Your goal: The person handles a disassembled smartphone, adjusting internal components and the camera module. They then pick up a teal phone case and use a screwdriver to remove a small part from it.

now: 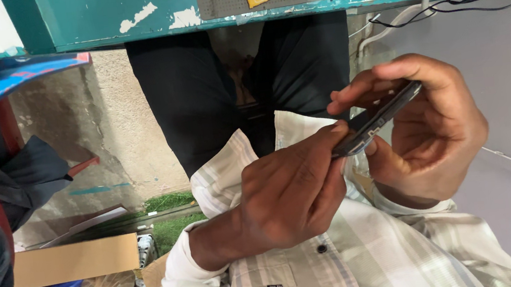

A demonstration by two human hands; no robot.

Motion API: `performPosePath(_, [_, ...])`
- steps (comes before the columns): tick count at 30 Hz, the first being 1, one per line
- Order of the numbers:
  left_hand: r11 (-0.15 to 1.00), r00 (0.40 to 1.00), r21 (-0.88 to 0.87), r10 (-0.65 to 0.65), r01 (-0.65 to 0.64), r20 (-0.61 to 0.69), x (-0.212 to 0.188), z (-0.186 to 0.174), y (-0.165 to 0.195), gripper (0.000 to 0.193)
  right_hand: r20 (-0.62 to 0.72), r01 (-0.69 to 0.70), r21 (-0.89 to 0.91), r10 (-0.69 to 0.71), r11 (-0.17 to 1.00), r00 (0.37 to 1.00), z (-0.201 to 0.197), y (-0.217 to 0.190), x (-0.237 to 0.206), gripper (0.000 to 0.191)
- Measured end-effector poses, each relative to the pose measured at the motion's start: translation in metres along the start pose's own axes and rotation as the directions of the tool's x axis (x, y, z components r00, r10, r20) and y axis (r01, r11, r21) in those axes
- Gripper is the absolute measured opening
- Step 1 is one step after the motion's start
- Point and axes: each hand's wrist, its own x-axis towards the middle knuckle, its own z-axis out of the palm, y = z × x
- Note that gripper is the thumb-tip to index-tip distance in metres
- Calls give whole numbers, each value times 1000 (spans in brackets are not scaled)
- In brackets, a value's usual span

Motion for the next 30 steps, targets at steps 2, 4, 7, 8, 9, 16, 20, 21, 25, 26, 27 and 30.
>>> performPosePath(2, [1000, 1000, 16, 6, -7, 8, 1, -1, 1, 34, 5, 13, -25, -13, 1000, 1000, -1, -2, 2, 49])
performPosePath(4, [1000, 1000, 19, 9, -9, 15, 2, -2, 2, 34, 13, 20, -30, -20, 999, 1000, -3, -3, 6, 50])
performPosePath(7, [1000, 1000, 7, 5, -5, 17, 3, -1, 2, 33, 43, 21, -28, -20, 999, 999, -6, -5, 10, 49])
performPosePath(8, [1000, 1000, 3, 2, -2, 14, 3, 0, 2, 33, 55, 24, -31, -23, 999, 998, -7, -6, 11, 49])
performPosePath(9, [1000, 1000, 1, 1, -1, 11, 4, 0, 2, 32, 67, 29, -32, -27, 999, 997, -7, -7, 11, 49])
performPosePath(16, [999, 996, 41, -1, 4, -91, 7, 4, 2, 30, 17, 81, 15, -82, 997, 997, -5, 0, 10, 39])
performPosePath(20, [999, 995, 7, -48, 49, -90, 5, 5, 0, 32, 27, 16, 12, -16, 1000, 1000, -6, -4, 7, 43])
performPosePath(21, [997, 993, -10, -71, 71, -92, 3, 5, -1, 33, 41, -6, -9, 6, 1000, 999, -7, -5, 7, 46])
performPosePath(25, [934, 943, -190, -323, 304, -78, -4, 10, -6, 31, 122, -87, -72, 95, 994, 988, -14, -2, 11, 60])
performPosePath(26, [914, 931, -233, -357, 332, -72, -5, 11, -7, 32, 138, -112, -65, 120, 992, 983, -17, 1, 13, 63])
performPosePath(27, [892, 918, -275, -391, 359, -67, -7, 12, -8, 33, 156, -136, -59, 144, 989, 977, -20, 3, 15, 65])
performPosePath(30, [832, 896, -368, -444, 416, 10, -11, 11, -10, 34, 207, -139, 5, 135, 990, 969, -25, 9, 15, 62])
